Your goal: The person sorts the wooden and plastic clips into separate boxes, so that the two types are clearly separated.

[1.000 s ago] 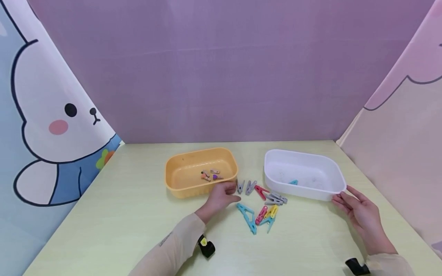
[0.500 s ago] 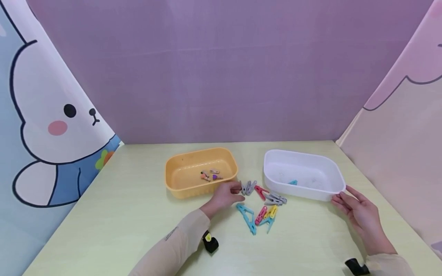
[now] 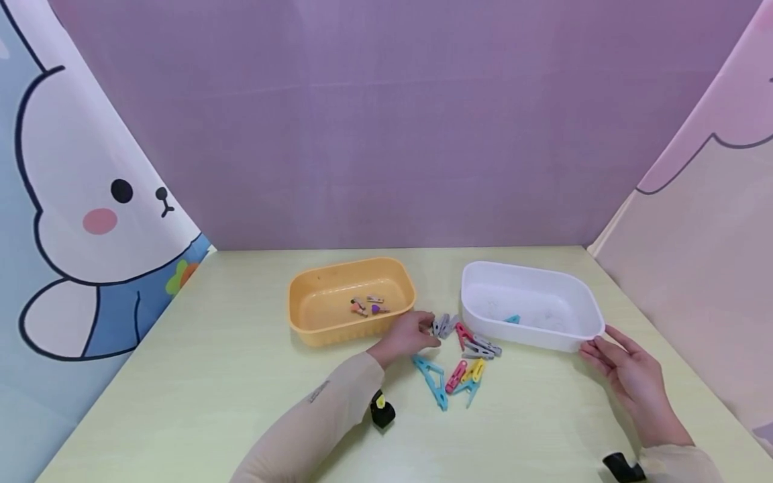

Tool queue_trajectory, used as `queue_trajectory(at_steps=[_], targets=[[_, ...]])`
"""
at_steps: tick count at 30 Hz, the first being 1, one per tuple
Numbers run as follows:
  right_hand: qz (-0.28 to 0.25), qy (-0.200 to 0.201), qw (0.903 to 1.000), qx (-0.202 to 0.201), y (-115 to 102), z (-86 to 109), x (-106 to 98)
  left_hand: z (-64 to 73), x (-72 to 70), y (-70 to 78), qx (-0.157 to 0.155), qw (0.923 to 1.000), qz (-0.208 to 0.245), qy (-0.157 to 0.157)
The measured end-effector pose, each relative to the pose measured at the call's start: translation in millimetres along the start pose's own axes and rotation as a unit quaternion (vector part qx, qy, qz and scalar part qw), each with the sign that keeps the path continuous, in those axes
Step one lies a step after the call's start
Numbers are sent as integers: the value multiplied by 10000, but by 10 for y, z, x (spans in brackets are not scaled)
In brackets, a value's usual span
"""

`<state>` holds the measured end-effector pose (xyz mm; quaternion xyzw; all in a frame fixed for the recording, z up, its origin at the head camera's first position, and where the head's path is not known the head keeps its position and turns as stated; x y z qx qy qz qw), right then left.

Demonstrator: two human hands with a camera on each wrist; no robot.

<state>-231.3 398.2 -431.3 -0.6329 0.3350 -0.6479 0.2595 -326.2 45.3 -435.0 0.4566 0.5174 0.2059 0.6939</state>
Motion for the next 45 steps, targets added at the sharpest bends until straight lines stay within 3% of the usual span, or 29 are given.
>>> queue_trajectory(at_steps=[5,16,22,26,34,45], targets=[[-38,-25,10000,-29,4,5,11,-68,53,50,13,9993,-378,-47],[-80,-115,9999,-99,6,-6,13,-196,96,68,67,9970,-769,73],[-19,-145,9998,-128,1,-5,16,-193,112,113,202,9943,-1045,-88],[-30,-135,9998,-117,2,-2,11,-170,133,132,124,9933,-1115,-281],[-49,-117,9999,-92,8,10,5,-128,151,141,49,9945,-974,-377],[-61,-121,9999,-97,5,3,-2,-141,147,70,-166,9980,-319,-516]])
Point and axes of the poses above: each hand's wrist, its own z-axis away from the middle knuckle, its own x-axis out of the palm, y = z × x, the point moved 7 cm from there along -z, towards the middle knuckle, and after that the axes turned 2 degrees about x, right-handed, at the moved point
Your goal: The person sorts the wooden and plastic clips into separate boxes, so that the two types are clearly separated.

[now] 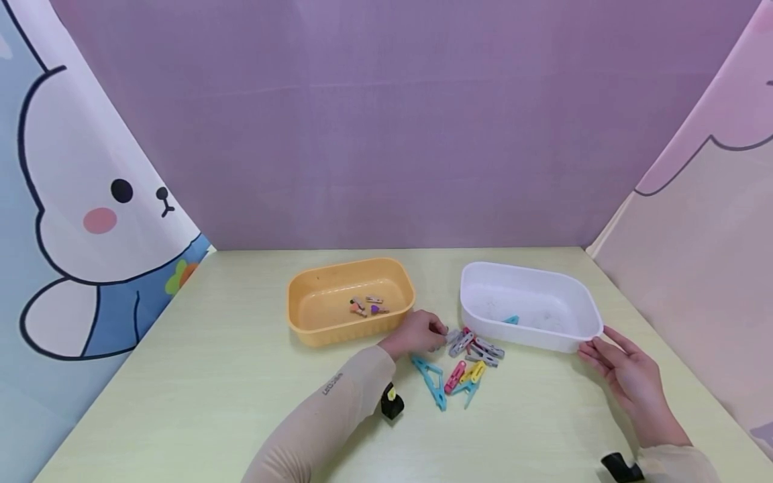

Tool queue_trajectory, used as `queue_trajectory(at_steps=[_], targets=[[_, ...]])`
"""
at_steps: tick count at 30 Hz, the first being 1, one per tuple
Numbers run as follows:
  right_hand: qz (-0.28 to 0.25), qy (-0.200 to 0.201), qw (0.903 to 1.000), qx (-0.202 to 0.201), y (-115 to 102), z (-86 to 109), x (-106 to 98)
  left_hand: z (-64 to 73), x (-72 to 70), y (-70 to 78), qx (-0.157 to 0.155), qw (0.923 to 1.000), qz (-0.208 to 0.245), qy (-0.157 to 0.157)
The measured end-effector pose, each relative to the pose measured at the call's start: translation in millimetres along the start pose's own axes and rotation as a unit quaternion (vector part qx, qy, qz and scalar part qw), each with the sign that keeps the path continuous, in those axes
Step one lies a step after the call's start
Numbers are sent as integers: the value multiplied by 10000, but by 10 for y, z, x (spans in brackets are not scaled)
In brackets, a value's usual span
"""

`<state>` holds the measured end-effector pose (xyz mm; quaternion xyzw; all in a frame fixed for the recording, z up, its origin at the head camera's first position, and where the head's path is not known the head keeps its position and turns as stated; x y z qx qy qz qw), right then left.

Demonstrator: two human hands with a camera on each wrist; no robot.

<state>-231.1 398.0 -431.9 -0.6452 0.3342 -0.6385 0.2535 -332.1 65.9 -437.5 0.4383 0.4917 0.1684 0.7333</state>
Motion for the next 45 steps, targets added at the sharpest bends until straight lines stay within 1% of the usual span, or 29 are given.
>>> queue_trajectory(at_steps=[4,7,11,14,22,28,32,35,40,45], targets=[[-25,65,10000,42,12,1,-13,2,-11,-31,-110,9990,444,3],[-11,105,9999,68,18,1,-18,7,-14,-44,-185,9963,840,-9],[3,133,9999,98,23,1,-21,22,-13,-52,-318,9907,1319,-123],[-11,123,9999,93,23,-4,-18,33,-21,-44,-371,9864,1590,-195],[-38,23,10000,36,19,-22,-9,44,-26,-12,-297,9730,2260,-366],[-55,115,9999,86,20,-17,-36,32,-18,-3,-295,9655,2545,-455],[-112,129,9998,100,12,-11,-38,49,-41,32,-313,9574,2842,-411],[-138,93,9998,88,5,-6,-27,62,-67,66,-268,9524,3006,-428],[-176,35,9998,72,1,-2,-17,62,-99,109,-165,9479,3140,-502],[-189,18,9998,62,4,-7,-13,61,-131,167,-114,9451,3231,-483]])
Point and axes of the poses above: each hand's wrist, its own z-axis away from the middle knuckle, its own x-axis out of the palm, y = z × x, the point moved 7 cm from there along -z, towards the middle knuckle, and after that the axes turned 2 degrees about x, right-handed, at the moved point
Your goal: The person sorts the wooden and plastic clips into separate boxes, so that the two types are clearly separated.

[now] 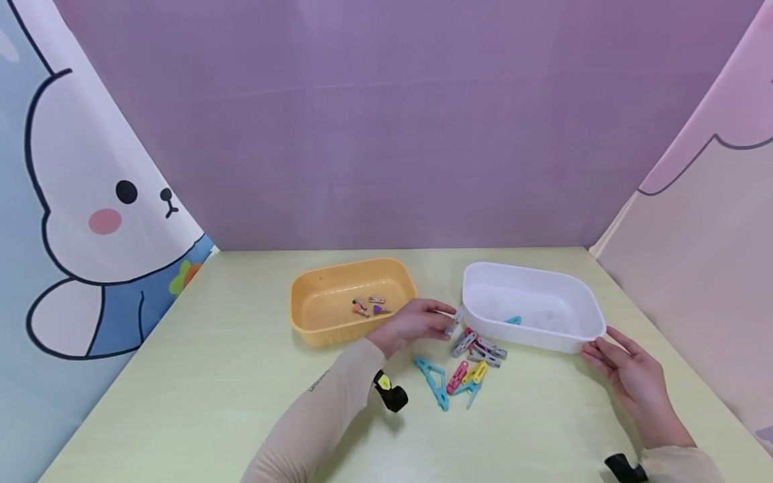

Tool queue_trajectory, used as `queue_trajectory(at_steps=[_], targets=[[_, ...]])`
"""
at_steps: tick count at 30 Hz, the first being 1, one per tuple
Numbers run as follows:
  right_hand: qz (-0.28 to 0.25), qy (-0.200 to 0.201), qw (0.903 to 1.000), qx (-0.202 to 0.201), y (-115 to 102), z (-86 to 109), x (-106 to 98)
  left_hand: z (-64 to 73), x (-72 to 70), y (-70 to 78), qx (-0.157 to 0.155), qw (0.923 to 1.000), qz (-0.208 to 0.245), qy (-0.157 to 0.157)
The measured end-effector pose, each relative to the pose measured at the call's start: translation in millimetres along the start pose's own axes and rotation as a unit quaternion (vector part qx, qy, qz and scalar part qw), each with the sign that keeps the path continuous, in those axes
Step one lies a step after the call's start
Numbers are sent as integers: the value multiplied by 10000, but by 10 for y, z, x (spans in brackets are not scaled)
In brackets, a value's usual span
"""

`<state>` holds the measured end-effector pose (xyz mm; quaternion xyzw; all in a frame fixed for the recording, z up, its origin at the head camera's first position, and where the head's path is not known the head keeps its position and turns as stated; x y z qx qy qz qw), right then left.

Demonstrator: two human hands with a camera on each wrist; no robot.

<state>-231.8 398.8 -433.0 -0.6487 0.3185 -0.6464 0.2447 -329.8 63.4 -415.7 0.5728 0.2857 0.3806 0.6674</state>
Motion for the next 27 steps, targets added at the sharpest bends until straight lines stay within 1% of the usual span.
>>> queue_trajectory(at_steps=[10,17,19,27], targets=[[2,-7,10000,0,-5,4,4,-63,76,181,226,9995,155,-147],[26,-19,10000,31,-3,8,0,-131,131,291,387,9988,250,-177],[37,-24,10000,40,0,7,-6,-151,148,314,402,9985,310,-180],[56,-66,10000,-19,1,-1,-11,-246,209,404,467,9984,298,-123]])
Point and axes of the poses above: each hand's wrist, its own z-axis away from the middle knuckle, its own x-axis out of the palm, y = z × x, the point moved 7 cm from there along -z, towards the middle knuckle, and after that the axes turned 2 degrees about x, right-handed, at the moved point
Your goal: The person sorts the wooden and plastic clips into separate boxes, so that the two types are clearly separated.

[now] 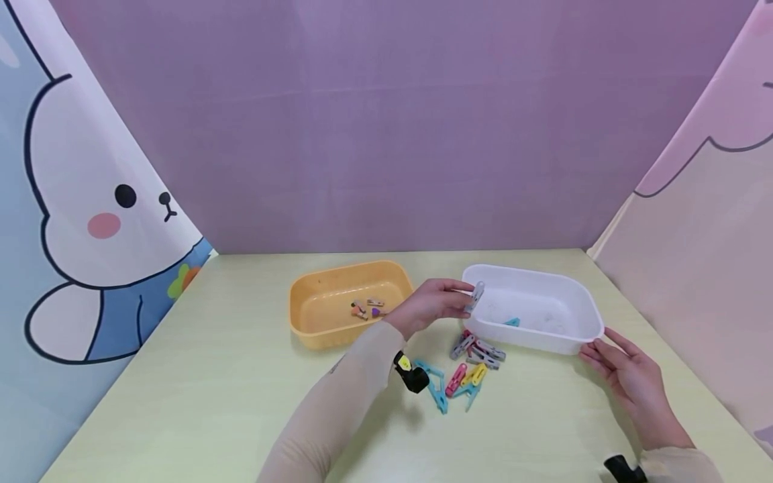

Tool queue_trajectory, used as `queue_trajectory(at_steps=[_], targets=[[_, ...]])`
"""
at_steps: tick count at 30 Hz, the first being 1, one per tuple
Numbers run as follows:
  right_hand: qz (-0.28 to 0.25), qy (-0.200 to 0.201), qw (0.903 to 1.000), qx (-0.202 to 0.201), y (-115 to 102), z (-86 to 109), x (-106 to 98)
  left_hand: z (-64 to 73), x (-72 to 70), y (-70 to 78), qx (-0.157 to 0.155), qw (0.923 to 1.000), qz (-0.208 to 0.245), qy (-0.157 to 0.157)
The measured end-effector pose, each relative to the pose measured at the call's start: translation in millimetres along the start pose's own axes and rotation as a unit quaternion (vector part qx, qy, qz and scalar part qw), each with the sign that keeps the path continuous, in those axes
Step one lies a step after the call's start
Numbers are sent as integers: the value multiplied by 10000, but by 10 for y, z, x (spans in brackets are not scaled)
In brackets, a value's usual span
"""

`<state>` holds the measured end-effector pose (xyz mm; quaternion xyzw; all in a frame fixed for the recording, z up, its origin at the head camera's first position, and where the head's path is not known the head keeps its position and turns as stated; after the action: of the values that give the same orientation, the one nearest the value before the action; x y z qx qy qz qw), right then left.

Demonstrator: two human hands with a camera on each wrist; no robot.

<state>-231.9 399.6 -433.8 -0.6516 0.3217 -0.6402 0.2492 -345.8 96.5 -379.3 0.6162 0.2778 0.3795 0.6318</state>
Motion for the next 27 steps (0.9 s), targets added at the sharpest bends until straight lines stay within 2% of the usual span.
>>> queue_trajectory(at_steps=[16,27], targets=[[-110,51,9999,-18,1,0,-3,-142,131,128,1,10000,-47,45],[-163,52,9999,27,2,4,5,-294,226,153,-59,9997,-57,220]])
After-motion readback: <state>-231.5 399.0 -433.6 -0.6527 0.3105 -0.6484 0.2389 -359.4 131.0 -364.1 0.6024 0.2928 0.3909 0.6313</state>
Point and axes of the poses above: each hand's wrist, its own z-axis away from the middle knuckle, its own x-axis out of the palm, y = z × x, the point moved 7 cm from there along -z, towards the middle knuckle, and after that the axes turned 2 degrees about x, right-handed, at the moved point
